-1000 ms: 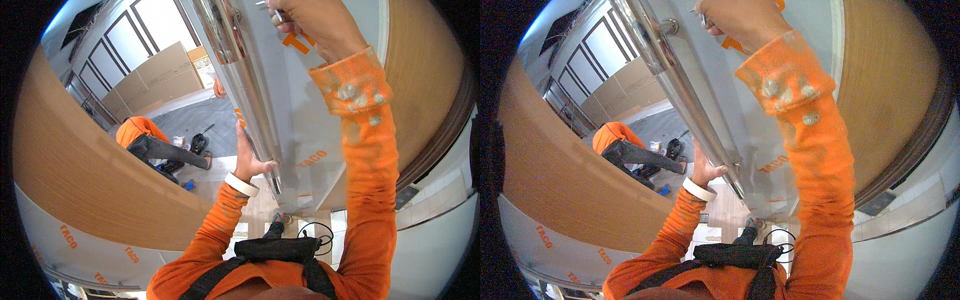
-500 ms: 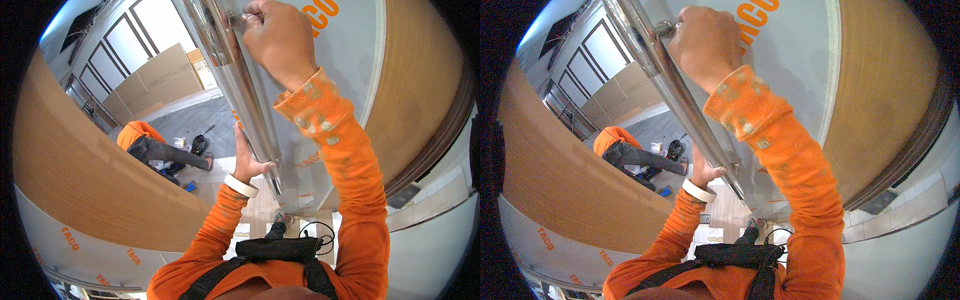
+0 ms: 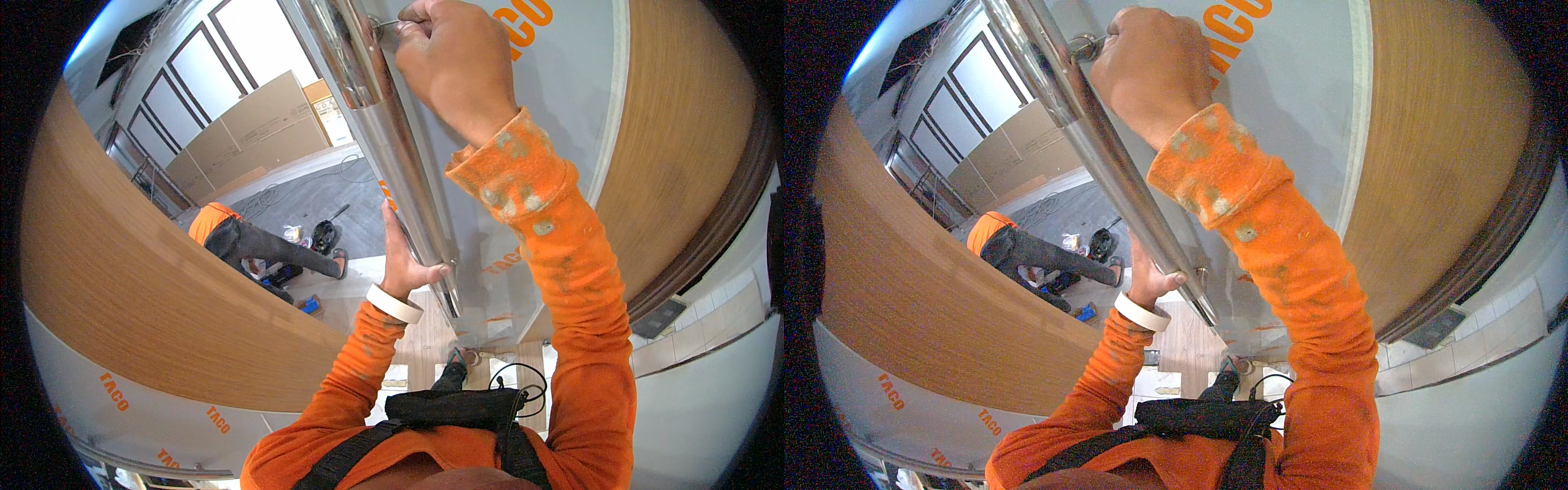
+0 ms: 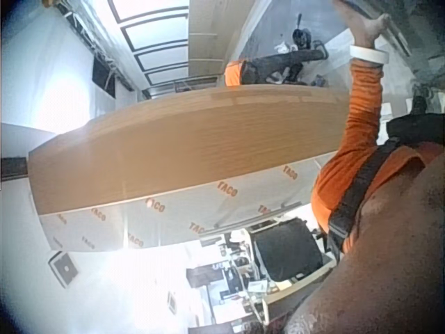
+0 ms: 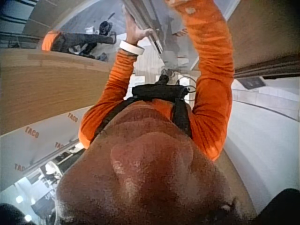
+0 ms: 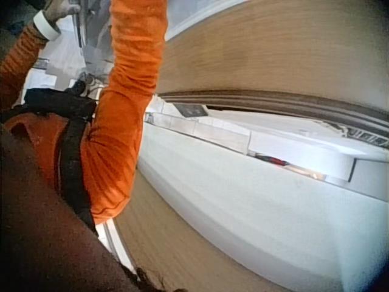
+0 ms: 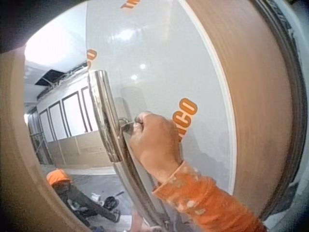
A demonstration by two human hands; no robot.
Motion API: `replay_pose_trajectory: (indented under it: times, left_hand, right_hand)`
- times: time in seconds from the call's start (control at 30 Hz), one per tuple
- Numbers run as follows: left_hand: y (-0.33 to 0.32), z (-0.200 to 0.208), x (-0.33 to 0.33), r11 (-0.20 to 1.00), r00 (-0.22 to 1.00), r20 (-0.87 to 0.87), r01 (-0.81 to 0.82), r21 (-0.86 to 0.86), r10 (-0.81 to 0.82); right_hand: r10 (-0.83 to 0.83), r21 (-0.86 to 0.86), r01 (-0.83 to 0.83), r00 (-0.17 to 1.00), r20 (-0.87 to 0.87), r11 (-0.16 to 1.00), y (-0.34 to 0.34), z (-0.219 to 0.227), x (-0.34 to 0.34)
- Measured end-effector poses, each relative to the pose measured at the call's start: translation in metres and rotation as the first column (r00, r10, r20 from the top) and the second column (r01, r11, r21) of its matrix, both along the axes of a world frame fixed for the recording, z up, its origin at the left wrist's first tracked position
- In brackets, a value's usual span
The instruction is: The person installs a large metallic door handle onto a white door by aligning the handle, inserting screws, and tightening them with an Allen key and a screwdriver while another person assists by holding parts.
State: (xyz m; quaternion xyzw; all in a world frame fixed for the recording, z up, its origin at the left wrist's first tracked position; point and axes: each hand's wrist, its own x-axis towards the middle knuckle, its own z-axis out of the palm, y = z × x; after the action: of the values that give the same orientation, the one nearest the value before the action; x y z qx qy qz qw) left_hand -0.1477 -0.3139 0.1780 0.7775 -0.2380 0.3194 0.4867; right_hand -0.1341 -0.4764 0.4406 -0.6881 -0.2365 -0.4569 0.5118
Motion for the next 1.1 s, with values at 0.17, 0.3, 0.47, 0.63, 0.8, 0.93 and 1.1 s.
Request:
replay_pose_trajectory:
  times: [0.17,0.3,0.47,0.63,0.8,0.93,1.1]
  left_hand:
    - [-0.002,0.002,-0.001,1.000,1.000,0.001,0.014,-0.018,-0.014]
    - [-0.006,0.008,-0.009,0.999,1.000,0.004,0.026,-0.021,-0.026]
    - [0.002,-0.004,-0.020,1.000,1.000,0.017,0.017,-0.006,-0.017]
    - [-0.010,0.023,0.001,0.998,0.999,-0.011,0.039,-0.057,-0.040]
    - [-0.006,0.017,0.003,1.000,1.000,0.029,-0.003,-0.001,0.003]
    - [-0.007,0.020,0.002,1.000,1.000,0.021,-0.004,-0.007,0.004]
    - [-0.012,0.032,-0.002,0.999,1.000,0.027,-0.014,0.051,0.013]
  right_hand:
    - [0.037,0.006,-0.037,0.999,-0.003,0.999,-0.002,0.002,-0.003]
    - [-0.034,-0.026,0.036,0.998,0.055,0.999,-0.001,0.000,-0.005]
    - [0.021,-0.042,-0.019,0.999,0.042,0.999,0.001,-0.005,-0.014]
    - [0.016,-0.046,-0.014,0.999,0.038,0.999,-0.008,0.021,0.008]
    - [-0.017,-0.066,0.018,1.000,0.021,0.998,-0.007,0.022,0.006]
    - [-0.061,-0.105,0.069,0.995,0.073,0.992,-0.006,0.021,0.006]
    - [-0.050,-0.144,0.066,0.992,0.114,0.987,-0.012,0.024,0.008]
